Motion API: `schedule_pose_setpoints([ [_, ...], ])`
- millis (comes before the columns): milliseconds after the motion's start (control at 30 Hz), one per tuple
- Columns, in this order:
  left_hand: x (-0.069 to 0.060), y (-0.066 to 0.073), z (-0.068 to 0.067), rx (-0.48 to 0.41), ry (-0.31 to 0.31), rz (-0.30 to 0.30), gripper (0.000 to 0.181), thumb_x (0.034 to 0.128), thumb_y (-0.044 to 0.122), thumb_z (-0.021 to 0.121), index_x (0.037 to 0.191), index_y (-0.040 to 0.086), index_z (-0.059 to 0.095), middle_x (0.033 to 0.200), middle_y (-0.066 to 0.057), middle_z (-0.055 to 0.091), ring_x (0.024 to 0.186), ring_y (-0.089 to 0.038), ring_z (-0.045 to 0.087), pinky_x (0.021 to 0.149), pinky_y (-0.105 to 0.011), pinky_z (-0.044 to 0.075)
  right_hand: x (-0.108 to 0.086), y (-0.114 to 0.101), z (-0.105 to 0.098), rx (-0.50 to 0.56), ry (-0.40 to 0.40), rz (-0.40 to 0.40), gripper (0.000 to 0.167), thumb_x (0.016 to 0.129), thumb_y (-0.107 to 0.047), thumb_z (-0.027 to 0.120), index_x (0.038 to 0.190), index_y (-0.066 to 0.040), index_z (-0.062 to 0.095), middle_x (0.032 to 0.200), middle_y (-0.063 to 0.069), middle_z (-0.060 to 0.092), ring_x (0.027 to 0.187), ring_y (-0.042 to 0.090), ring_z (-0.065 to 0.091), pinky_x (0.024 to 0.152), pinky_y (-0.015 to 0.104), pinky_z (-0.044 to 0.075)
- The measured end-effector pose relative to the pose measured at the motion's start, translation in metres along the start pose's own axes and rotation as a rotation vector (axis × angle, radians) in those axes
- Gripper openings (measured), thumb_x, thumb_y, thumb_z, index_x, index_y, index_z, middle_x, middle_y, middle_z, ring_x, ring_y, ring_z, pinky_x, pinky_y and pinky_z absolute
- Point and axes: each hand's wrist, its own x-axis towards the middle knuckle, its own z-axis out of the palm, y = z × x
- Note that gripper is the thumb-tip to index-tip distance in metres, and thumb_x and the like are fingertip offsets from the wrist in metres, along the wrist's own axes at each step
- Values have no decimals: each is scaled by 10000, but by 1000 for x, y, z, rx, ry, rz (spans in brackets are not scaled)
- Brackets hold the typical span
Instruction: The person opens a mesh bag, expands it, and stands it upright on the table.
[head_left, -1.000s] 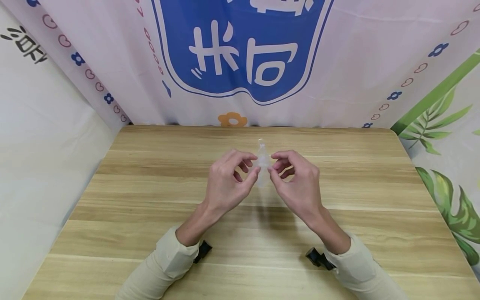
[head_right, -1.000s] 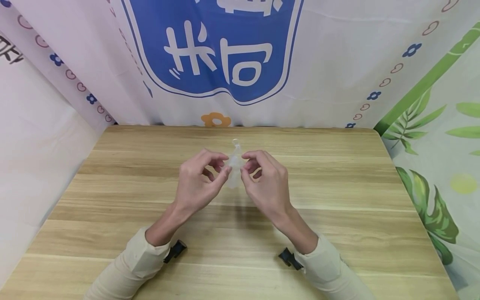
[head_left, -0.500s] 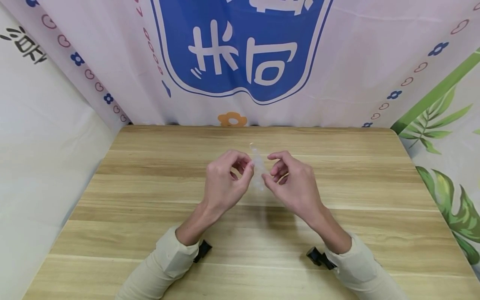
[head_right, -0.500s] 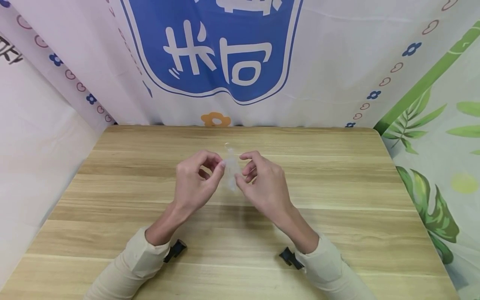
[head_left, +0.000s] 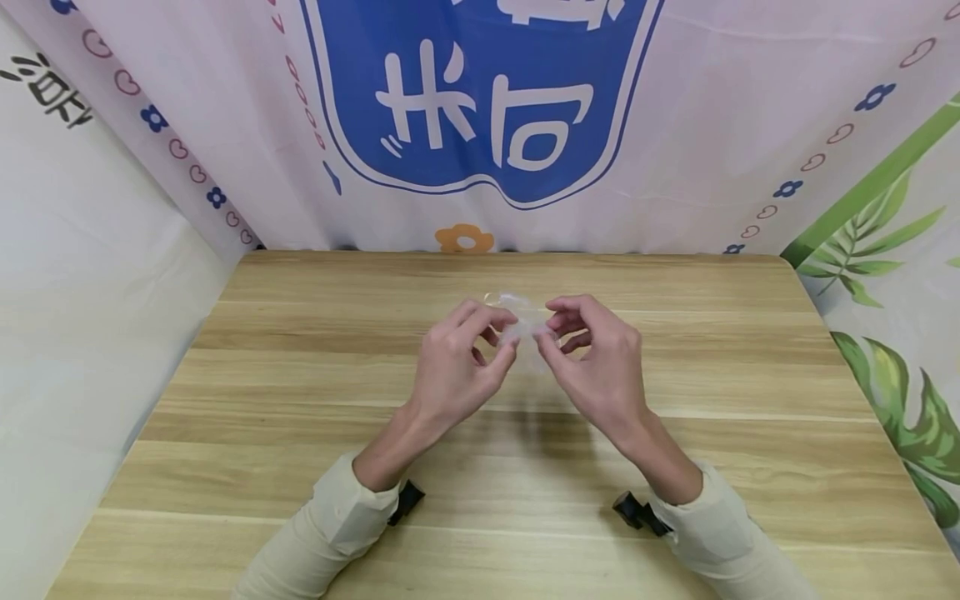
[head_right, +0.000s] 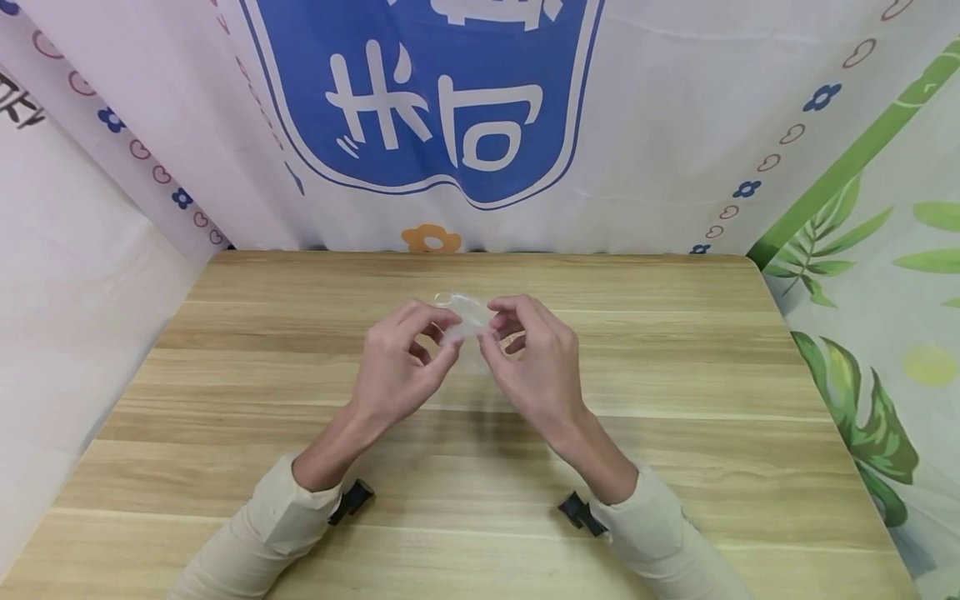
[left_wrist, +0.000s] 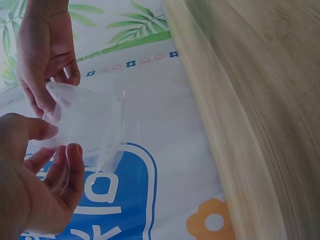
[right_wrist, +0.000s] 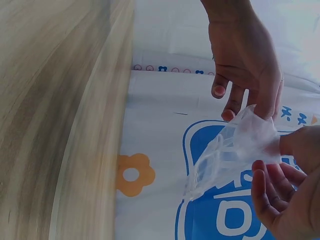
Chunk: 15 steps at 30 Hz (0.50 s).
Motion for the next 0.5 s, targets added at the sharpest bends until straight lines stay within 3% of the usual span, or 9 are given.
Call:
schedule_pose_setpoints([
  [133,0,0,0,-11,15,-8,119,920,10,768,1039,23,773,923,-104,730,786,-199,719,552,-214,588,-1,-1,0,31,-20,-4,364,835,-15,895,1152,29,722,948,135,778,837,228,777,655,307,666],
  [400,1,0,0,-64,35,12,203,914,-34,748,1115,-6,751,945,-122,745,799,-205,739,559,-229,610,-4,-3,3,20,-149,83,323,873,33,819,1173,9,704,853,95,761,730,175,759,641,287,661],
  [500,1,0,0,-71,38,20,209,911,-34,747,1118,-7,742,958,-123,760,803,-203,741,565,-210,604,-6,-4,5,8,-156,90,324,891,26,804,1196,18,695,866,107,766,738,183,768,639,263,656],
])
